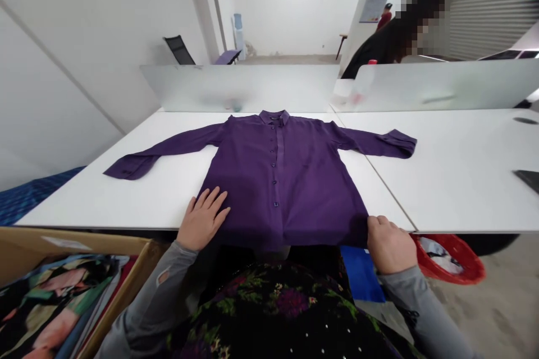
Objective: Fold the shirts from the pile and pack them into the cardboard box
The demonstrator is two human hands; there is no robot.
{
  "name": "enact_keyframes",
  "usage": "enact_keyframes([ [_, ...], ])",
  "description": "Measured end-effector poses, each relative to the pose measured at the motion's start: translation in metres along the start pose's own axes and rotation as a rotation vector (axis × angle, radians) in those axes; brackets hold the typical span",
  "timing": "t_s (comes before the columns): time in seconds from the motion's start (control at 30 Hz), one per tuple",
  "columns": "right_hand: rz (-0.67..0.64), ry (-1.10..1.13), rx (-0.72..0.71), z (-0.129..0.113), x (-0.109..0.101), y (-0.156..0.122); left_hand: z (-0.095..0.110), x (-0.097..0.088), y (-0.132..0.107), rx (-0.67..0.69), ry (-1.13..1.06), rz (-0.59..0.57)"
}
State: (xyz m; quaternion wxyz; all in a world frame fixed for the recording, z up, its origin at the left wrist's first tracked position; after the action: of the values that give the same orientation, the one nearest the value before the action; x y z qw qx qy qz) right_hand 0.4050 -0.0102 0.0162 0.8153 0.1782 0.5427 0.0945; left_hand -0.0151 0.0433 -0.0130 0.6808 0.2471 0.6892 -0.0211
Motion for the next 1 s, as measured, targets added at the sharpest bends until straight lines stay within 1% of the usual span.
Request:
enact_keyframes([
  [0.1,-0.012,-0.007,0.017,0.005,0.008,0.002,0.001,-0.001,0.001,-0.002,-0.001,0.005],
  [0.27,0.047,-0.004,0.219,0.029,0.015,-0.006,0.001,-0.003,0.002,-0.004,-0.008,0.018],
  [0.33,0.034,-0.001,0.235,0.032,0.013,-0.006,0.001,-0.004,0.002,-0.005,-0.008,0.014],
  [0.4,0.041,0.018,0.207,0.03,0.006,-0.002,0.002,-0.004,0.001,0.001,-0.004,0.003],
  [0.47,0.096,0.081,0.154,0.02,-0.007,0.006,0.004,-0.005,-0.002,0.014,0.007,-0.008],
  [0.53,0.148,0.183,0.047,0.003,-0.017,0.013,0.002,-0.007,-0.008,0.012,0.022,-0.007],
  [0.57,0.151,0.229,-0.023,-0.008,-0.018,0.015,0.0,-0.01,-0.012,0.002,0.031,0.0],
  [0.63,0.104,0.277,-0.138,-0.025,-0.015,0.02,-0.006,-0.018,-0.021,-0.022,0.048,0.014],
  [0.67,0.06,0.268,-0.152,-0.029,-0.01,0.024,-0.009,-0.022,-0.025,-0.032,0.059,0.016],
  [0.73,-0.046,0.204,-0.095,-0.026,0.0,0.036,-0.014,-0.032,-0.028,-0.049,0.086,0.001],
  [0.8,-0.128,0.156,-0.036,-0.025,0.005,0.056,-0.016,-0.04,-0.018,-0.064,0.11,-0.018],
  [0.83,-0.14,0.164,-0.04,-0.03,0.002,0.068,-0.013,-0.042,-0.007,-0.065,0.114,-0.015],
  [0.87,-0.135,0.201,-0.07,-0.041,-0.003,0.081,-0.009,-0.044,0.007,-0.054,0.105,0.0],
  [0.93,-0.095,0.331,-0.178,-0.077,-0.014,0.107,0.006,-0.041,0.044,0.014,0.045,0.042],
  [1.0,-0.085,0.451,-0.304,-0.118,-0.018,0.128,0.022,-0.027,0.081,0.108,-0.033,0.048],
])
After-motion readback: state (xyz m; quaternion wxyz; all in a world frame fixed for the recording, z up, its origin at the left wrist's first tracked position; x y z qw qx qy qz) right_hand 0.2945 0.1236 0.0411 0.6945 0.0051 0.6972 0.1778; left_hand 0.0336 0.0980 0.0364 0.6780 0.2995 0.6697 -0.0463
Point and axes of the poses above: each hand's wrist, its own y-axis towards the middle knuckle, its own x-axis out of the palm, z = x × y, the point moved 8 cm from there along y, towards the middle knuckle, and after that the axes turned 8 degrees about x, right-handed, at the moved point
